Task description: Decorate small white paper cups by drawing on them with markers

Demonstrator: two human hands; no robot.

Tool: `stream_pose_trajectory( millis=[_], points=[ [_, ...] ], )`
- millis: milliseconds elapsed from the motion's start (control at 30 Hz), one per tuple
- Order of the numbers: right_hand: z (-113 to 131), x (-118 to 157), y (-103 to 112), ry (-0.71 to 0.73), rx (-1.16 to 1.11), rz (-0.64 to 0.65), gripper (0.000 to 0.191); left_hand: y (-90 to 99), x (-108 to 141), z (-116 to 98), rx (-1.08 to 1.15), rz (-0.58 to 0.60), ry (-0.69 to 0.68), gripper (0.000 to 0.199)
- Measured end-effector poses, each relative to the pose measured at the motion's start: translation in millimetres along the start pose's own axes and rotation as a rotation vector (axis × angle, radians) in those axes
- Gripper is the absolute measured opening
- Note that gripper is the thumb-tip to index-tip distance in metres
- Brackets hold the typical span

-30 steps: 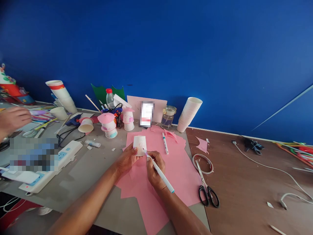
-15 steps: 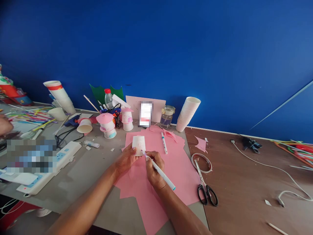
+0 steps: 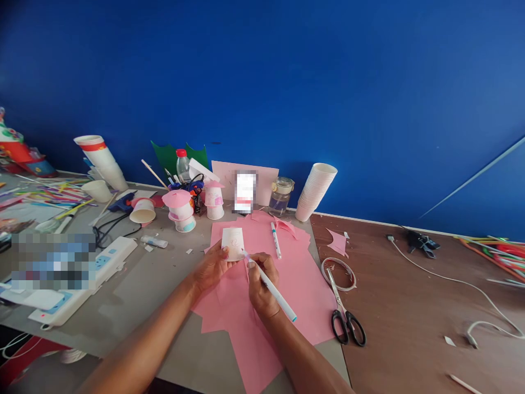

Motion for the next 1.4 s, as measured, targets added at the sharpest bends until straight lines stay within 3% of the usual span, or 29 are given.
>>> stream_pose_trajectory(
  millis=[367, 533, 900, 1000, 1167, 1267, 1400],
  points=[
    [5.1, -3.8, -4.4, -0.011, -0.088, -0.016, 0.019, -7.9, 3.3, -2.1, -0.038, 0.041, 0.008, 0.04],
    [0.6, -2.5, -4.0, -0.001, -0.122, -0.054, 0.024, -2.0, 1.4, 1.4, -0.027, 0.008, 0.026, 0.039],
    [-1.6, -0.4, -3.8, 0.066, -0.115, 0.067, 0.023, -2.5, 1.5, 0.1, -0.039, 0.028, 0.024, 0.036],
    [-3.3, -0.7, -2.7, 0.028, -0.123, -0.002, 0.026, -1.7, 1.1, 0.8, -0.035, 0.025, 0.035, 0.038],
    [-10.3, 0.8, -5.5, -0.095, -0.014, 0.024, 0.024, 6.1, -1.8, 4.4, -0.013, -0.021, 0.035, 0.034],
    [-14.2, -1.4, -5.5, -0.024, 0.096, 0.058, 0.023, 10.3, -2.7, 4.3, 0.013, -0.047, 0.01, 0.025],
    [-24.9, -3.2, -7.4, 0.122, 0.265, 0.144, 0.041, 14.0, -0.8, -0.2, 0.101, -0.102, -0.01, 0.022]
  ],
)
Point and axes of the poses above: each hand's wrist, its own x-axis away from the middle knuckle, its own y-axis out of the back of the hand, z = x × y, the point moved 5 cm from there along -x, towards the middle knuckle, and after that the axes turned 12 degrees about y, right-handed, at the moved point
